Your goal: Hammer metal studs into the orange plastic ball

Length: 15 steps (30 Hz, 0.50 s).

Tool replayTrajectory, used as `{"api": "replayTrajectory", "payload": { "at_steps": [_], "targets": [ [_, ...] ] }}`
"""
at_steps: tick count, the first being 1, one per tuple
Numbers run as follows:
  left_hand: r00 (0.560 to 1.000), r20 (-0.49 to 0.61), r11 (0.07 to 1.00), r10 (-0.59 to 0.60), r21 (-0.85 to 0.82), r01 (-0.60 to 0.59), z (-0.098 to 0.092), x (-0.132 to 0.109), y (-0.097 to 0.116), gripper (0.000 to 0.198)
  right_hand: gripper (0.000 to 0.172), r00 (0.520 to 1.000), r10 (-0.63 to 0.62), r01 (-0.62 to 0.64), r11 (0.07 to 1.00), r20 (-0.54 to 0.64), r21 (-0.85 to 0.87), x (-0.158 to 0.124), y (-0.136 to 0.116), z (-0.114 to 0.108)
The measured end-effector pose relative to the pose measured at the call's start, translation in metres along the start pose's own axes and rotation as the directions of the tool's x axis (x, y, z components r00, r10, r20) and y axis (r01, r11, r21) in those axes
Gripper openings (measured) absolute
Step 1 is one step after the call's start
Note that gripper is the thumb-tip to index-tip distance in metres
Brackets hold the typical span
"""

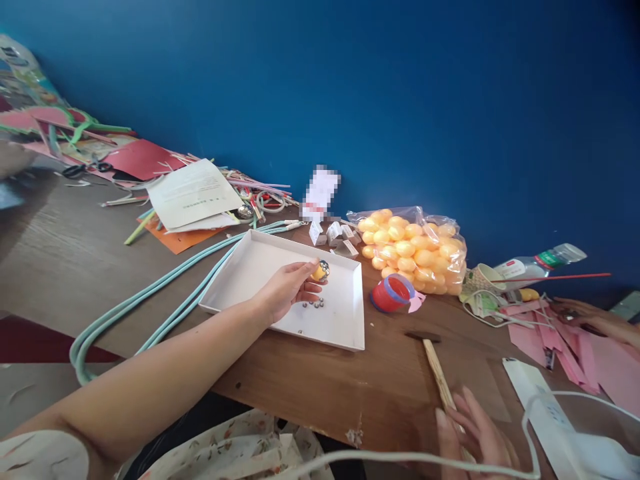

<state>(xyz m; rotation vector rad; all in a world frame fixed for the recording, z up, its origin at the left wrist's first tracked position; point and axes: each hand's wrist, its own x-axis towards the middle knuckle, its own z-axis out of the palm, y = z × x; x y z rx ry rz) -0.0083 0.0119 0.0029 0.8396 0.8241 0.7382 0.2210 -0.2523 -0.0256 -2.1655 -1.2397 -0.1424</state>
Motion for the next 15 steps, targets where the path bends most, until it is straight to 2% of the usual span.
{"api": "replayTrajectory", "payload": {
  "at_steps": [1, 2, 4, 7, 9, 12, 15],
  "targets": [
    [1.000, -0.003, 1.000, -0.001, 0.000, 0.001, 0.000, 0.000, 0.000, 0.038, 0.057, 0.998, 0.047, -0.051, 0.994, 0.044, 0.099, 0.007, -0.020, 0.005],
    [1.000, -0.007, 1.000, -0.003, 0.001, 0.003, 0.001, 0.000, 0.000, 0.038, 0.056, 0.993, 0.042, -0.063, 0.980, 0.114, 0.187, 0.015, -0.038, 0.011],
    [1.000, -0.021, 1.000, 0.001, 0.008, -0.001, 0.001, 0.000, 0.000, 0.037, 0.053, 0.980, -0.043, -0.021, 0.950, 0.194, 0.312, 0.034, -0.072, 0.027],
    [0.999, -0.027, 1.000, 0.023, 0.015, -0.022, 0.001, 0.001, 0.000, 0.038, 0.047, 0.936, -0.214, 0.093, 0.917, 0.280, 0.389, 0.063, -0.109, 0.055],
    [0.999, -0.024, 1.000, 0.030, 0.010, -0.030, 0.000, 0.002, -0.001, 0.038, 0.039, 0.887, -0.296, 0.172, 0.924, 0.355, 0.342, 0.080, -0.126, 0.075],
    [0.999, -0.032, 1.000, 0.029, -0.001, -0.029, -0.002, 0.006, -0.003, 0.040, 0.025, 0.816, -0.326, 0.273, 0.945, 0.477, 0.178, 0.097, -0.144, 0.100],
    [0.999, -0.044, 1.000, 0.014, -0.006, -0.014, -0.003, 0.008, -0.004, 0.040, 0.019, 0.797, -0.296, 0.351, 0.936, 0.527, -0.006, 0.103, -0.152, 0.116]
  ]
}}
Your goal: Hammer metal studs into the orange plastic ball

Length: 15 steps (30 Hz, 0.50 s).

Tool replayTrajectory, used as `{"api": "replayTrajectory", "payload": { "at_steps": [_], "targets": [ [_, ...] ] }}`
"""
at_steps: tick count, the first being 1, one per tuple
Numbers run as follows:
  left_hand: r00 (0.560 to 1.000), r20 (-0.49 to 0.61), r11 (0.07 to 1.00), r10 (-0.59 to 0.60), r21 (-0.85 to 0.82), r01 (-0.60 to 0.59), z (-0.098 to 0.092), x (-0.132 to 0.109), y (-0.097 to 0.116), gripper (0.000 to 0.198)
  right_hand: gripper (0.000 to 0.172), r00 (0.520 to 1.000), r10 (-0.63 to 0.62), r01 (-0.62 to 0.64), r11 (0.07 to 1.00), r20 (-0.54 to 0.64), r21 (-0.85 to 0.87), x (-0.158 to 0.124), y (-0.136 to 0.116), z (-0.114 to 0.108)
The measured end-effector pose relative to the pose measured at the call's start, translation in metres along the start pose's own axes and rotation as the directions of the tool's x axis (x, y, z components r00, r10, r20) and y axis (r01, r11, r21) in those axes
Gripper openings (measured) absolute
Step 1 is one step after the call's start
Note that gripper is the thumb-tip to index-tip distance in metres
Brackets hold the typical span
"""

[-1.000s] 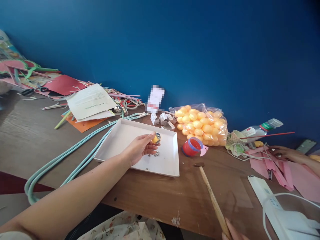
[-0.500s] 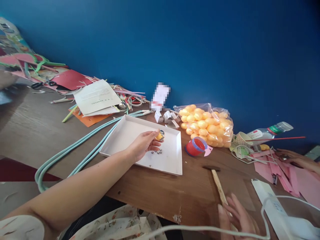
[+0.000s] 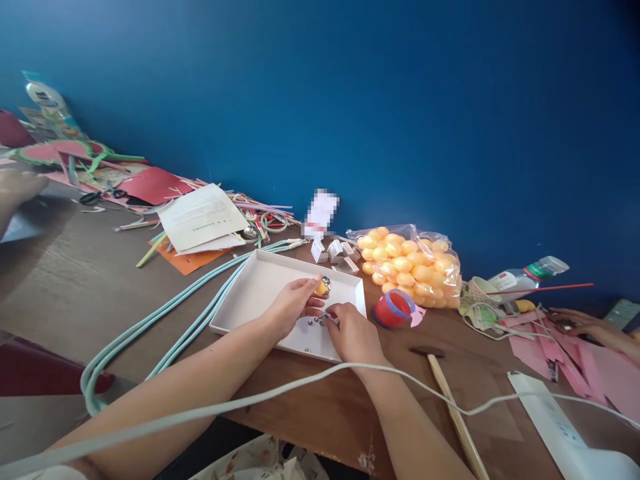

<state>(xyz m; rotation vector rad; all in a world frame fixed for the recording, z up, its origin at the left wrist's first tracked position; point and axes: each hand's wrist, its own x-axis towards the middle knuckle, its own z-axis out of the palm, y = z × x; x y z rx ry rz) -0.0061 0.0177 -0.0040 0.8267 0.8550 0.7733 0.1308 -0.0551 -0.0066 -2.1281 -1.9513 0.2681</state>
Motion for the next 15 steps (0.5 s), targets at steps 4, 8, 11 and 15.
{"api": "replayTrajectory", "payload": {
  "at_steps": [4, 8, 11, 15],
  "targets": [
    [1.000, 0.017, 1.000, -0.002, -0.007, 0.002, 0.000, -0.001, 0.000, 0.040, 0.016, 0.999, 0.039, -0.039, 0.998, -0.001, -0.057, 0.003, -0.001, 0.007],
    [1.000, 0.018, 1.000, -0.007, -0.019, 0.007, 0.001, -0.003, 0.001, 0.039, 0.012, 0.997, 0.019, -0.006, 0.987, -0.081, 0.163, -0.001, 0.004, 0.005],
    [0.999, 0.020, 0.999, -0.026, -0.034, 0.027, 0.001, -0.004, 0.001, 0.038, 0.009, 0.992, 0.096, -0.041, 0.862, -0.084, 0.505, -0.005, 0.007, 0.002],
    [0.999, 0.027, 0.999, -0.033, -0.035, 0.034, 0.001, -0.003, 0.001, 0.036, 0.017, 0.985, 0.166, -0.064, 0.586, -0.043, 0.808, -0.009, 0.005, -0.001]
  ]
}}
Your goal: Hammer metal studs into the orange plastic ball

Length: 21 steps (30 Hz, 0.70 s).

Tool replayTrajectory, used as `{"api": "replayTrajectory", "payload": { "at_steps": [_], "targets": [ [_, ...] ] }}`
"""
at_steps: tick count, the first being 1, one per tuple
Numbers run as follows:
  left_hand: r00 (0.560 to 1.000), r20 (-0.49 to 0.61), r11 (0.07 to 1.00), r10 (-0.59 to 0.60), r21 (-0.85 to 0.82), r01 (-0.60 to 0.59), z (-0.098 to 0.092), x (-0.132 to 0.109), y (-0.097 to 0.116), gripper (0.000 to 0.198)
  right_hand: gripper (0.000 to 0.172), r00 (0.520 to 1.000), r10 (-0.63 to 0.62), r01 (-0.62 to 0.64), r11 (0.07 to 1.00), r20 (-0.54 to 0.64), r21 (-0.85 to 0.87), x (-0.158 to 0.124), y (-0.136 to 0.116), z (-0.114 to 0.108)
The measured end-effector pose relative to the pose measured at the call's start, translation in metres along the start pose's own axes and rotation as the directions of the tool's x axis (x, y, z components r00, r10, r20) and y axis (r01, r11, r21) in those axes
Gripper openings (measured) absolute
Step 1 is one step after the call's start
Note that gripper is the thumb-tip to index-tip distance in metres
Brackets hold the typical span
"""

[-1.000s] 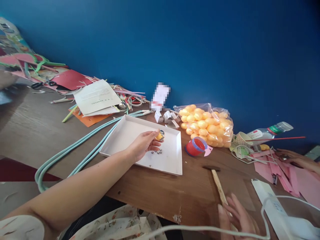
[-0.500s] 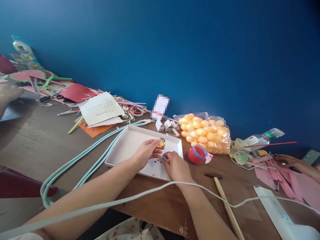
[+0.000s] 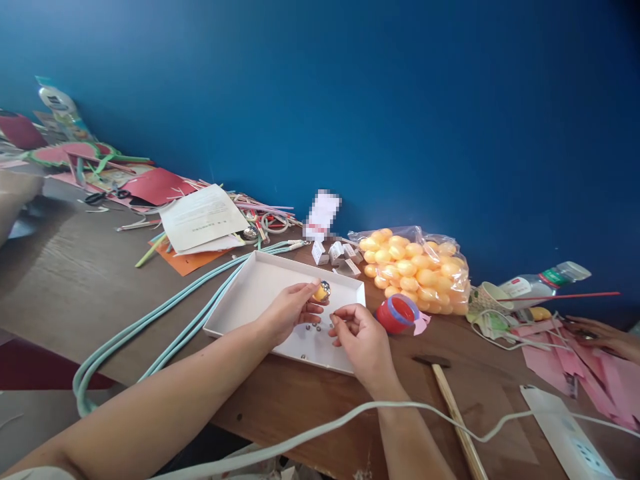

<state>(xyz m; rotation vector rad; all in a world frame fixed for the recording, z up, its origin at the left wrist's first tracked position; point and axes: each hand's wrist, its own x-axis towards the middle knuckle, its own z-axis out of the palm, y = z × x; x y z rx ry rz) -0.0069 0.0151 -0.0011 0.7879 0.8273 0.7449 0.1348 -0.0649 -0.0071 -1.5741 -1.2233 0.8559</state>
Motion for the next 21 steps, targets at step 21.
{"api": "replayTrajectory", "payload": {
  "at_steps": [21],
  "targets": [
    [0.995, 0.092, 0.999, -0.047, 0.004, 0.047, -0.0016, 0.0008, -0.0042, 0.038, 0.014, 0.999, -0.030, 0.032, 0.859, -0.011, 0.511, -0.0066, -0.0077, -0.0030]
  ]
}}
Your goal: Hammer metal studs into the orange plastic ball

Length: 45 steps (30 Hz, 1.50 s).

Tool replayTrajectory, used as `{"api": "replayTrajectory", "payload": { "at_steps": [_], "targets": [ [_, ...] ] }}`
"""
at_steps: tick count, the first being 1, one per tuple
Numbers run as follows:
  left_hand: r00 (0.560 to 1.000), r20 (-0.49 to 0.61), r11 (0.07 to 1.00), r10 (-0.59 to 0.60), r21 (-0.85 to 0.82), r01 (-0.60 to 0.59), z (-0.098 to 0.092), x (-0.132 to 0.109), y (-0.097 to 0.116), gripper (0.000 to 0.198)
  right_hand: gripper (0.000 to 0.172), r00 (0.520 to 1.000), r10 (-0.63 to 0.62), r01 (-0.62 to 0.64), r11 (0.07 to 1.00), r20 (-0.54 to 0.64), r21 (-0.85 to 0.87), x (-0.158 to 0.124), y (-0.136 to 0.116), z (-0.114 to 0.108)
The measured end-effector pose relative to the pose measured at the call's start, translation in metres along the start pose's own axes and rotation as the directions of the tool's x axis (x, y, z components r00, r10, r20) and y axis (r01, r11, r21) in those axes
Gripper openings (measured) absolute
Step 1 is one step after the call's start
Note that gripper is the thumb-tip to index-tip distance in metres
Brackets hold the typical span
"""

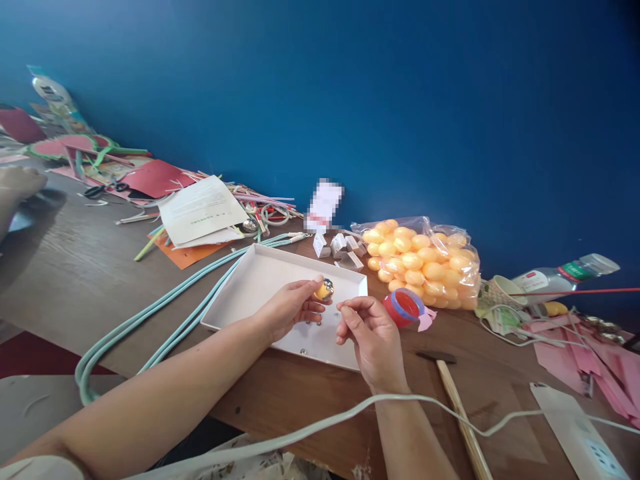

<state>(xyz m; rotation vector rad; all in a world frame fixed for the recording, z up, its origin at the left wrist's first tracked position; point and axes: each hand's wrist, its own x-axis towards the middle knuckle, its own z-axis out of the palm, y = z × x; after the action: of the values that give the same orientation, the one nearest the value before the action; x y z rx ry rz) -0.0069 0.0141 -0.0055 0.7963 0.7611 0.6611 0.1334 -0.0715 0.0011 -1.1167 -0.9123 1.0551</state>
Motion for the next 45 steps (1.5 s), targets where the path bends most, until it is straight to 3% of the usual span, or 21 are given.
{"api": "replayTrajectory", "payload": {
  "at_steps": [10, 16, 45],
  "targets": [
    [0.999, 0.047, 0.999, -0.010, 0.037, 0.009, 0.001, -0.002, -0.001, 0.038, 0.019, 0.998, 0.066, -0.066, 0.998, -0.015, 0.021, 0.002, 0.004, 0.002],
    [0.999, 0.046, 0.999, 0.007, 0.050, -0.009, 0.003, -0.003, -0.001, 0.041, 0.017, 0.988, 0.153, -0.156, 0.983, 0.033, 0.097, 0.002, 0.000, 0.004],
    [0.995, -0.003, 0.982, 0.097, 0.161, -0.095, 0.014, -0.012, 0.004, 0.046, 0.019, 0.982, 0.188, -0.182, 0.972, -0.032, 0.148, 0.004, 0.004, 0.007]
  ]
}}
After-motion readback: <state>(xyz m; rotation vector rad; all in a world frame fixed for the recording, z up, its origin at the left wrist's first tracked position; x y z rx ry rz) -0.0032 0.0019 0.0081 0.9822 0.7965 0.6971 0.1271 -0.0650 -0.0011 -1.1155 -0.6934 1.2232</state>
